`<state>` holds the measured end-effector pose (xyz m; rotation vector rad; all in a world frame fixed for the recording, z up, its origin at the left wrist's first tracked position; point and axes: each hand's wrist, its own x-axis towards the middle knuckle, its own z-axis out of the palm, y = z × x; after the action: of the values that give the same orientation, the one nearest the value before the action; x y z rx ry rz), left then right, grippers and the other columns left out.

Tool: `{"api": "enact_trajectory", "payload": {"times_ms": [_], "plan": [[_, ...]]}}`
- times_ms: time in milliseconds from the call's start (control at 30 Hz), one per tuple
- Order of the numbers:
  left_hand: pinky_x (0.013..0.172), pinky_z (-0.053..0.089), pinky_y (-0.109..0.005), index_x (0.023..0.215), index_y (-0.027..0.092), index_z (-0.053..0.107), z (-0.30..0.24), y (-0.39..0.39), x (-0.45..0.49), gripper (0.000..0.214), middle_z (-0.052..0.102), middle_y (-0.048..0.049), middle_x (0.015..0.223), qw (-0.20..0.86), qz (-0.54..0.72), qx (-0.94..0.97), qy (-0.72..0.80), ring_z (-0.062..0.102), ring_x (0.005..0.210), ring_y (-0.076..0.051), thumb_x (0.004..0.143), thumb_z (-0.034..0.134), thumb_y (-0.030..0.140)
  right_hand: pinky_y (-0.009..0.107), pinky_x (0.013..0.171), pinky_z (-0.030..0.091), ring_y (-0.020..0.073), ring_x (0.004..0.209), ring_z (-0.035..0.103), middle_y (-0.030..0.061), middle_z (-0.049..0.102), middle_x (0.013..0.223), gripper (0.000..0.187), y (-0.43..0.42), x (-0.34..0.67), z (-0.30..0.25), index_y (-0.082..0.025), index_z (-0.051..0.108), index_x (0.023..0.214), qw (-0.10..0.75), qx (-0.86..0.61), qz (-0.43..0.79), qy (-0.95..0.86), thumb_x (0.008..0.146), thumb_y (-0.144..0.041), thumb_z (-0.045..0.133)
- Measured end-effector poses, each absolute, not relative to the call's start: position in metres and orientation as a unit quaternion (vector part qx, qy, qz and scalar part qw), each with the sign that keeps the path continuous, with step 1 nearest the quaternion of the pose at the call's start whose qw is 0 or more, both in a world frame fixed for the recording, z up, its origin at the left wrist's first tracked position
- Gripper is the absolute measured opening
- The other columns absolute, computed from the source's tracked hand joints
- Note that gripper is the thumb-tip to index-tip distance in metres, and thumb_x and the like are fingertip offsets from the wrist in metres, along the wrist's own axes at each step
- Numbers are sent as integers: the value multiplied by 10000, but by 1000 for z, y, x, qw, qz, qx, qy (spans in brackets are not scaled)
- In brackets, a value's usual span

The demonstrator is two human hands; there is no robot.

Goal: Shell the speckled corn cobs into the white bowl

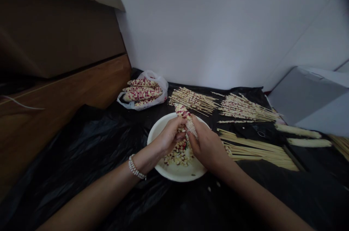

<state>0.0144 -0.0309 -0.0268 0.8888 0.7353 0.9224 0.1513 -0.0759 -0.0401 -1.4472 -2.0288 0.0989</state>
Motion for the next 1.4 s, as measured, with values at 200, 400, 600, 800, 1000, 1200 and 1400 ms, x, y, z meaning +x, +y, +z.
{"api": "enact_trajectory", "payload": {"times_ms": [200,400,600,800,1000,1200,1400], "plan": [[422,136,-215,596,185,416,-27,-31,13,170,292,84,489,746,410,416,320,197,419,-42,672,567,181,457,969,492,291,1256,528,224,574,1329,512,-75,152,-39,-35,392,1419,344,-536,47,-769,968,-276,368],[424,141,-205,658,174,475,-26,-31,13,219,365,73,539,748,421,396,325,220,427,-35,761,614,309,473,947,502,307,1245,537,220,584,1311,513,-75,152,-41,-59,389,1426,351,-538,27,-766,961,-276,373],[436,159,-197,635,170,469,-25,-31,15,73,371,72,530,724,423,429,336,236,425,-35,672,523,137,456,954,494,294,1221,556,199,599,1294,497,-74,153,-41,-90,406,1417,364,-530,37,-765,961,-285,378],[529,319,-205,723,163,599,-33,-29,15,93,568,22,675,681,416,476,369,455,568,-78,663,554,107,472,933,492,302,1157,587,184,620,1229,533,-73,161,-35,-115,397,1433,341,-570,31,-747,926,-279,409],[849,415,-286,843,179,697,-28,-31,14,109,688,-31,911,648,442,533,319,584,891,-168,781,662,261,468,858,514,321,1094,595,195,610,1156,516,-72,163,-33,-81,413,1406,337,-586,-13,-737,920,-254,407],[745,420,-255,829,179,644,-24,-33,16,228,630,-7,830,626,472,510,353,573,805,-135,757,737,375,386,674,529,274,890,631,173,597,1097,492,-73,161,-32,-86,406,1402,303,-600,-73,-736,937,-248,401],[618,399,-221,823,158,638,-24,-32,16,260,609,4,771,648,476,478,353,556,673,-93,742,754,376,295,514,448,197,704,608,132,596,1046,519,-78,155,-28,-120,358,1438,234,-619,-162,-732,931,-209,431]]}}
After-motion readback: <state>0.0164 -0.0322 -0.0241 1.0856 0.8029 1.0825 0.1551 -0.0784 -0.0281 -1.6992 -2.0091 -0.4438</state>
